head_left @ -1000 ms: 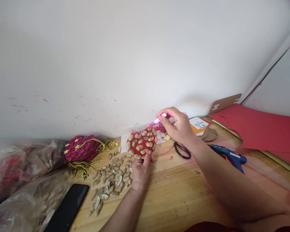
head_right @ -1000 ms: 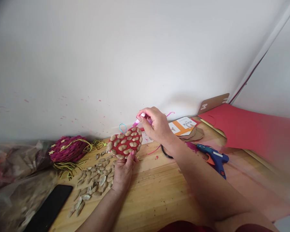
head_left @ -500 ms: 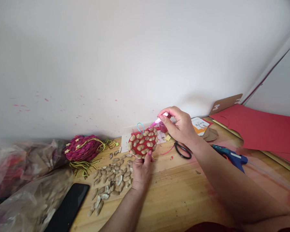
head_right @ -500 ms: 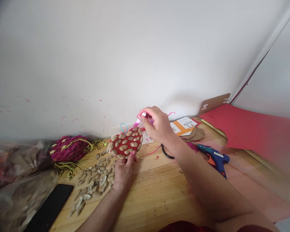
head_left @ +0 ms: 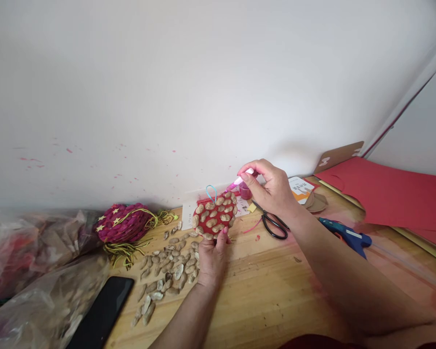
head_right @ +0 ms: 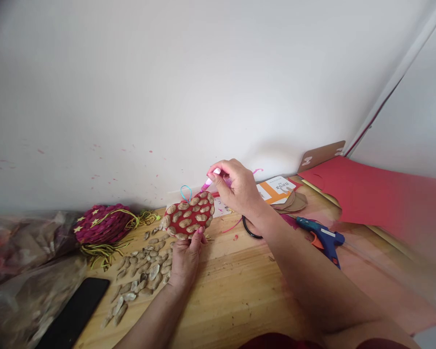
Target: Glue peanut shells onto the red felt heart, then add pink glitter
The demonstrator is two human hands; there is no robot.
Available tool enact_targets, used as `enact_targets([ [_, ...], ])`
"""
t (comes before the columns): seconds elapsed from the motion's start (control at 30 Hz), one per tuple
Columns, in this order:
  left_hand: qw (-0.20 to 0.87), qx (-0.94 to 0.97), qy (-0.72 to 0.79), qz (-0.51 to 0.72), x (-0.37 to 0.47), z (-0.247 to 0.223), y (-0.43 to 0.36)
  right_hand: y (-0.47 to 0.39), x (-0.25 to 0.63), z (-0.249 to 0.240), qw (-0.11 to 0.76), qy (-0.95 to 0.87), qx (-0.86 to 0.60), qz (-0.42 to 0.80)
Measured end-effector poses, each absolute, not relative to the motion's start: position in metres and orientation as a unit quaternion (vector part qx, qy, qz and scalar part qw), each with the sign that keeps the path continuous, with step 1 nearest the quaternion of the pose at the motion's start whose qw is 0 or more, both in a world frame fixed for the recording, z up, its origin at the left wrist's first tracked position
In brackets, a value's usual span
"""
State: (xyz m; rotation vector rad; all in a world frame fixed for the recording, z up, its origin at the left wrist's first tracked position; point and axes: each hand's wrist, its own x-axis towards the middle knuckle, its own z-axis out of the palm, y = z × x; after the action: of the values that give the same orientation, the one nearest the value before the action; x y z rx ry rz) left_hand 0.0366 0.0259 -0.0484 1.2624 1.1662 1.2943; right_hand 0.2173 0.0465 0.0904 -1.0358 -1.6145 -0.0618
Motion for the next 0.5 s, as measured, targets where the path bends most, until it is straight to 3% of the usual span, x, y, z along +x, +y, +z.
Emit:
enact_targets([
  [0.5,0.497,0.495,0.474,0.532,0.0353,-0.0499,0.0252,0.0467,0.2185,0.0919,0.577,-0.689,-0.438,-0.019],
])
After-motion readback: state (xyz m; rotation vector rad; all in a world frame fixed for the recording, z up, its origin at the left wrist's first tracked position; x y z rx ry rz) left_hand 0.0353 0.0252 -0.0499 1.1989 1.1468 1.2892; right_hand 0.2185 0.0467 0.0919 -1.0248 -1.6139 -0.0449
